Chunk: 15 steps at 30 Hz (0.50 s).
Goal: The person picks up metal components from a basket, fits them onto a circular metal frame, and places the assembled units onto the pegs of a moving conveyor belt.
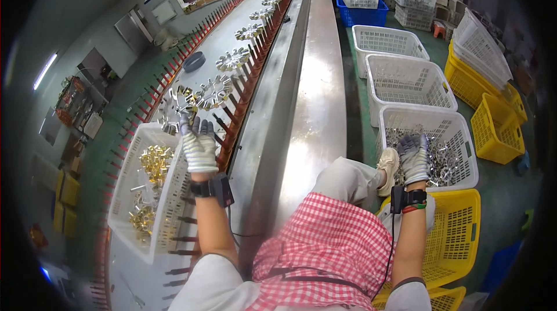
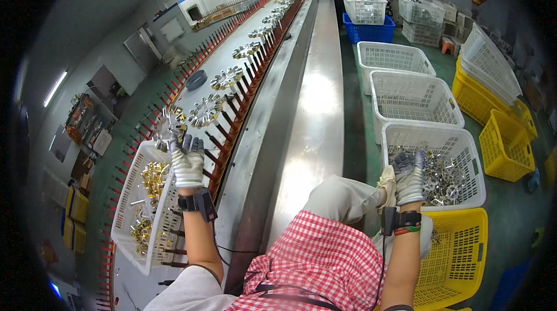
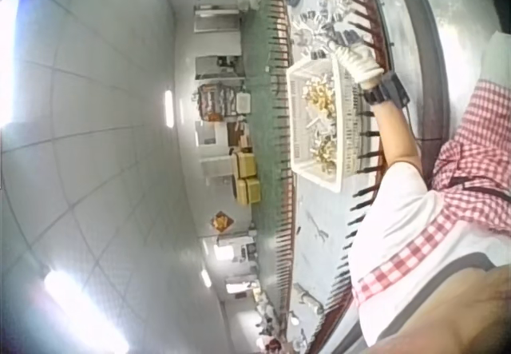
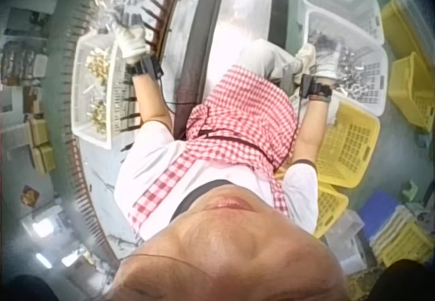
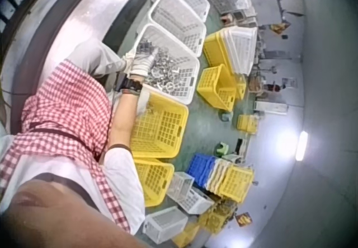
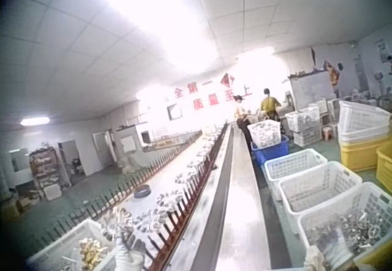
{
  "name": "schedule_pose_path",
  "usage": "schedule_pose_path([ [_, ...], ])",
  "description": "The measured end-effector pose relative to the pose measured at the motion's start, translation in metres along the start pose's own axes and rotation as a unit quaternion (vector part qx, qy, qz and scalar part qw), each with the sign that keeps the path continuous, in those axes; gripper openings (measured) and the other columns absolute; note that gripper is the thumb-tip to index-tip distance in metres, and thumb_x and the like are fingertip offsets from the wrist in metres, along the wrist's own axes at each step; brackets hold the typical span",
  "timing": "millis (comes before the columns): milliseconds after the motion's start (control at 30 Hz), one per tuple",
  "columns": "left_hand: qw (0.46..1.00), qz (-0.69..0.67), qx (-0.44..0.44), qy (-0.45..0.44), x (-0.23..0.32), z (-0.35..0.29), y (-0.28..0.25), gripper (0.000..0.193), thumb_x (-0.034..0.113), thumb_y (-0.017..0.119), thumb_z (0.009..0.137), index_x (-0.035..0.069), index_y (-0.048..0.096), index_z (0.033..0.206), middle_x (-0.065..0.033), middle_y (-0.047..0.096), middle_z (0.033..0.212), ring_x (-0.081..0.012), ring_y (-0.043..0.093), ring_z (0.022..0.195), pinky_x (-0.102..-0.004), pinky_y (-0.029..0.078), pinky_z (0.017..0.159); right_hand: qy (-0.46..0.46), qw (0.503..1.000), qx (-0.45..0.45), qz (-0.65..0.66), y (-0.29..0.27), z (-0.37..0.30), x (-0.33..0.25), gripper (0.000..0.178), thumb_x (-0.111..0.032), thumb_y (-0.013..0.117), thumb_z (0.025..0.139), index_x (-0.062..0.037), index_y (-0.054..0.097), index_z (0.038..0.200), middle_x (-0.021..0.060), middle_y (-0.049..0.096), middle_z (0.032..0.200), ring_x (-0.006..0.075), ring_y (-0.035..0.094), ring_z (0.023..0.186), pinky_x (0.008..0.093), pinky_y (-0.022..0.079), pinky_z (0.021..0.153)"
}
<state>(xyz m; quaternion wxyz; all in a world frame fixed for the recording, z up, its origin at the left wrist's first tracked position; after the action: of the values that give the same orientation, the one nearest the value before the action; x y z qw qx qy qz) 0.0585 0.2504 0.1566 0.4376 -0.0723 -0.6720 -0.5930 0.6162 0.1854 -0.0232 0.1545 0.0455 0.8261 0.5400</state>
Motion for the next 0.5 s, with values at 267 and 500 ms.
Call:
schedule_pose_path([
  [267, 0.998, -0.053, -0.032, -0.003, -0.019, 0.016, -0.008, 0.024, 0.018, 0.052, 0.082, 0.005, 0.05, 0.102, -0.0082, 0.054, 0.093, -0.0202, 0.053, 0.082, -0.0377, 0.046, 0.082, -0.077, 0.978, -0.006, -0.195, 0.012, -0.016, -0.004, 0.032, -0.04, 0.058, 0.076, -0.0098, 0.052, 0.087, 0.0069, 0.058, 0.085, 0.0192, 0.055, 0.075, 0.0311, 0.045, 0.072],
  [500, 0.955, 0.161, -0.1, 0.228, 0.085, -0.047, 0.054, 0.032, 0.024, 0.046, 0.085, 0.004, 0.049, 0.11, -0.0067, 0.054, 0.105, -0.0179, 0.055, 0.089, -0.0306, 0.046, 0.08, -0.054, 0.963, -0.054, -0.258, 0.038, -0.033, 0.011, 0.038, -0.038, 0.057, 0.077, -0.0058, 0.049, 0.095, 0.0082, 0.055, 0.082, 0.0193, 0.054, 0.071, 0.0317, 0.047, 0.069],
])
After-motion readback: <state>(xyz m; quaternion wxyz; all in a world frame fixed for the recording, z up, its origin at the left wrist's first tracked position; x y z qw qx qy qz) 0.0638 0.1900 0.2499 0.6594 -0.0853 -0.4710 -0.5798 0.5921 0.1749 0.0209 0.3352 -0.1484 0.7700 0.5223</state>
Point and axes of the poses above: each hand's wrist, its own z-axis towards the middle knuckle, its own y-axis out of the palm, x = y × z, the point moved 8 cm from there along z, towards the middle knuckle
